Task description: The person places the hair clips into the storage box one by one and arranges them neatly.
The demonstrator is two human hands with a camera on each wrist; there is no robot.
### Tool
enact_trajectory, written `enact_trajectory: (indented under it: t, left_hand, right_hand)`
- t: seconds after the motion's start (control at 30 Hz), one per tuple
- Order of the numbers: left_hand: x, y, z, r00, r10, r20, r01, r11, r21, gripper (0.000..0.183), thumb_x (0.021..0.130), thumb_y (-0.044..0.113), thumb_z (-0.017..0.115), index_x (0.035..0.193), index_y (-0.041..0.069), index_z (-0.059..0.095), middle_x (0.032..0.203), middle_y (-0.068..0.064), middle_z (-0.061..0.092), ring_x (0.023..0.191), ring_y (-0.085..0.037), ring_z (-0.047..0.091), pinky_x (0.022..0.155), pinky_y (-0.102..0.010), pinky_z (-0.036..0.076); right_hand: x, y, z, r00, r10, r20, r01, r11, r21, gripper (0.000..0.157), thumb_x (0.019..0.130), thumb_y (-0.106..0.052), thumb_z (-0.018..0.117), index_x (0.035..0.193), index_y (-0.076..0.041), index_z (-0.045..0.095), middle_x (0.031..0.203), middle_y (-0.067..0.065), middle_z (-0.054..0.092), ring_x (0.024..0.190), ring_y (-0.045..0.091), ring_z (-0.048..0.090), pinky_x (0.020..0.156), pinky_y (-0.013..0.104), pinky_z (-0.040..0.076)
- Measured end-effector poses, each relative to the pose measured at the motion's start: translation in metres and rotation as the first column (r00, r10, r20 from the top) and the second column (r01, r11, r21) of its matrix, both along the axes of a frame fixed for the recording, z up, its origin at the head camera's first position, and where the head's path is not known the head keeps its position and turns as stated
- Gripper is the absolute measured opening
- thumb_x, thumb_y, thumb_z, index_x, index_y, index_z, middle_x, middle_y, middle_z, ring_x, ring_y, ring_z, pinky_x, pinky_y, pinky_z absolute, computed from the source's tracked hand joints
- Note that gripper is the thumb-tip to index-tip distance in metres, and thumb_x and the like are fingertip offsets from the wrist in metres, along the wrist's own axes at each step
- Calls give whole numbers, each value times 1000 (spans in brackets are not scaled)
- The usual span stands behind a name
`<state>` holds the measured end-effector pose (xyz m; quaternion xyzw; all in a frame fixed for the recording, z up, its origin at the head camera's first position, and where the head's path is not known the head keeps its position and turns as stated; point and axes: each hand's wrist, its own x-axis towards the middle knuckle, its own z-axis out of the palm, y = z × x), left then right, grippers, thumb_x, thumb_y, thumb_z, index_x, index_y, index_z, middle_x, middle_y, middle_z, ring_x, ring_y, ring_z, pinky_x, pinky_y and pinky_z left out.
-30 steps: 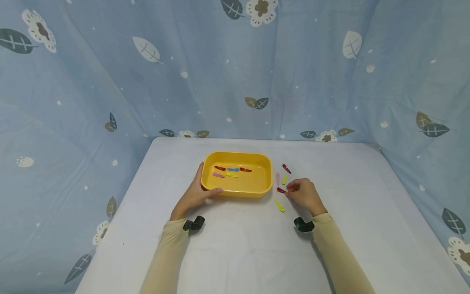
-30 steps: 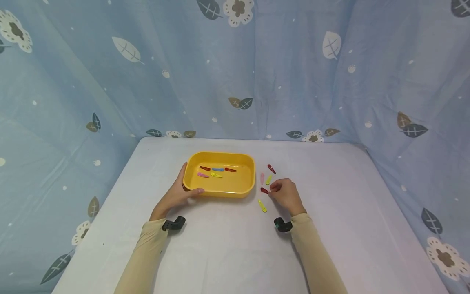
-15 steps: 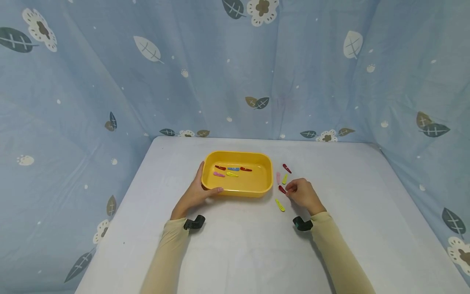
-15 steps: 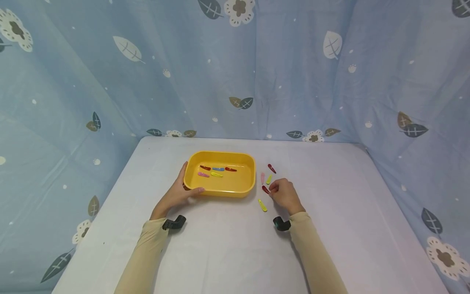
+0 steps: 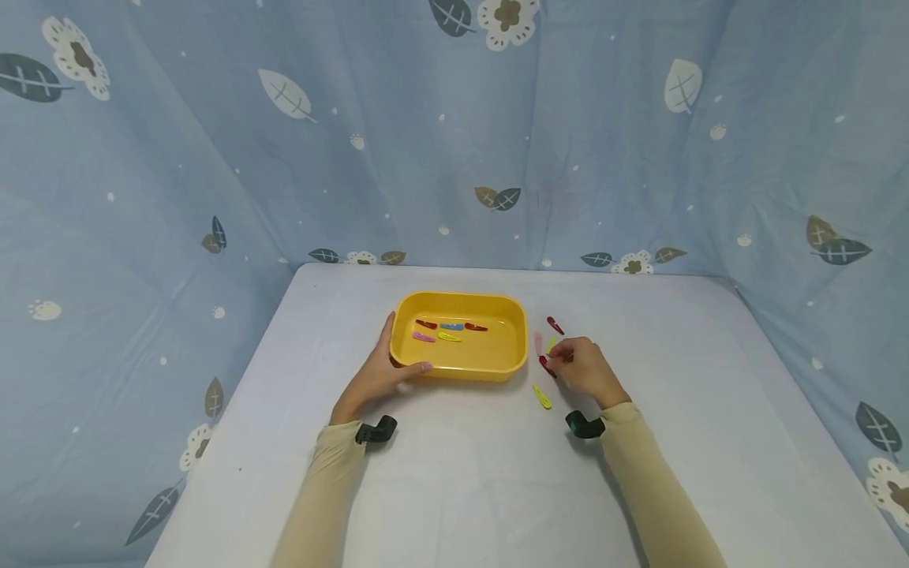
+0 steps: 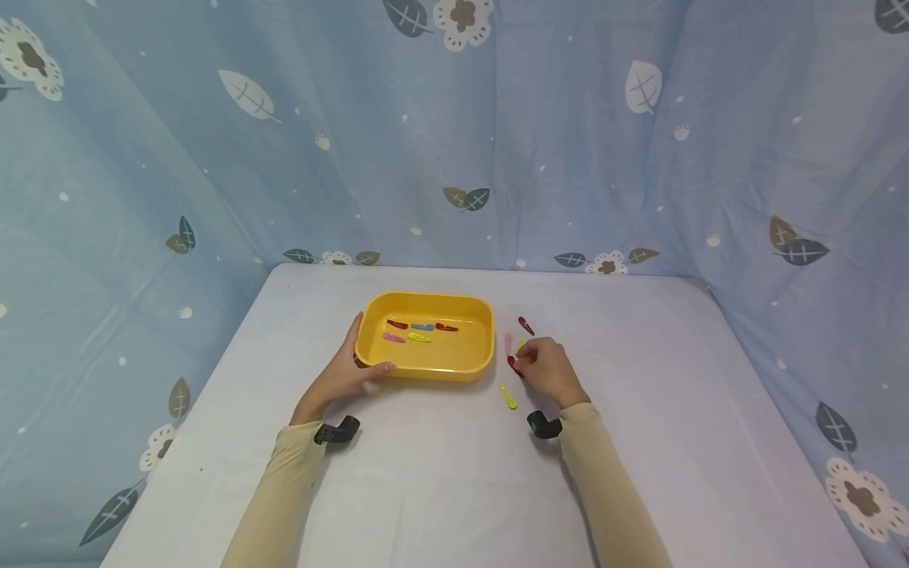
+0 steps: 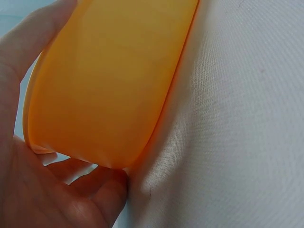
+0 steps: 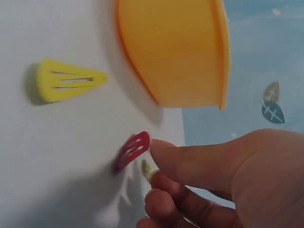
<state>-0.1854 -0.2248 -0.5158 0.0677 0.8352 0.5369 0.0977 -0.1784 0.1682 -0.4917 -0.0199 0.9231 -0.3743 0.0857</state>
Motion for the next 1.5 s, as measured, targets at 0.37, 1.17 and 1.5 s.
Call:
enact_trajectory:
  t: [0.37,1.17,1.5]
  left_hand:
    - [1,0,0,1000,3,12,-3,1000,-19,136,77,54,88,167,24,-9,176,-8,10,160,-34,23,131,-58,16]
    - [-1,1,0,1000,10,22,-10,999,-39,136,76,56,88,167,27,-10,176,-6,9,161,-33,20,131,-59,14]
    - [1,1,2,1000,10,12,-10,1000,-24,136,76,55,88,167,24,-8,176,-6,9,160,-33,22,131,-58,15]
  right_hand:
    - [-17,-7,6,996,84,18,-85,996,22,17,93,-10,74,106,1,77,92,12,71,80,23,59,67,26,53]
    - [-17,6,5,995,91,49,-92,996,17,9,94,-10,73,96,-2,75,90,11,73,76,20,61,68,25,54]
    - [-14,9,15,998,52,44,-52,999,1,12,92,-13,74,95,-2,77,88,11,73,75,21,60,65,27,52]
